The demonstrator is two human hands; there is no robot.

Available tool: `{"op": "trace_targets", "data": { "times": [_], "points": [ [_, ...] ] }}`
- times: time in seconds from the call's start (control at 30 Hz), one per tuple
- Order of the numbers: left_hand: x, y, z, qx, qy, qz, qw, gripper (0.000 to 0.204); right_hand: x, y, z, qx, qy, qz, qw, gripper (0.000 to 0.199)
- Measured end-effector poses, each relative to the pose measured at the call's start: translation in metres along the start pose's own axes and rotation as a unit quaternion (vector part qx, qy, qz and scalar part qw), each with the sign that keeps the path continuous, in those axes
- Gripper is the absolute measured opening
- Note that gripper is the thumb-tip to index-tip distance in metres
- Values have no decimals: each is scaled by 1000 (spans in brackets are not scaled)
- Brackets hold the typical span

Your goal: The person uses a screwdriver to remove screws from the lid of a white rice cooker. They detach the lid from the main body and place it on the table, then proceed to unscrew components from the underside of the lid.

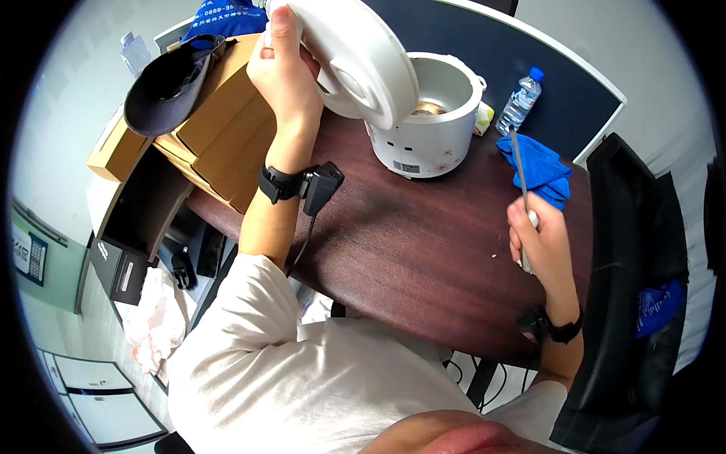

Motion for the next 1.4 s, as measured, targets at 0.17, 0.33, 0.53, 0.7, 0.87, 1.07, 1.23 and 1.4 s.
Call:
{"op": "trace_targets", "data": {
  "times": [0.17, 0.33, 0.53, 0.7, 0.87, 1.07, 1.23, 1.4],
  "points": [
    [-2, -4, 0, 54, 3, -7, 998, 50, 54, 38, -49, 3, -127, -64, 990, 14],
    [-11, 10, 3, 64, 14, 53, 996, 44, 92, 68, -78, 61, -185, -88, 977, 28],
    [-5, 18, -2, 118, -57, 35, 991, 49, 94, 80, -97, 169, -160, -63, 971, 25],
    [1, 29, -6, 159, -64, 48, 984, 48, 108, 70, -110, 188, -256, -21, 948, 13],
    [6, 29, -14, 180, -51, 40, 982, 47, 128, 70, -113, 102, -422, 129, 891, 8],
    [41, 11, -19, 203, -118, 15, 972, 53, 98, 43, -134, 83, -212, -93, 969, 10],
    [51, 0, -33, 140, -109, 31, 984, 57, 90, 43, -137, 85, -205, -86, 971, 12],
    [74, -11, -33, 152, -134, 22, 979, 62, 62, 20, -140, 43, -196, -152, 968, 17]
  ]
}}
Point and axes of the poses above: each hand's wrist, its own z-axis away from the middle knuckle, its own y-axis out of the palm, x = y × z, the point moved 6 cm from there along -z, towards the middle knuckle, and after that the axes turned 1 degree about -z, right-handed, at the moved point
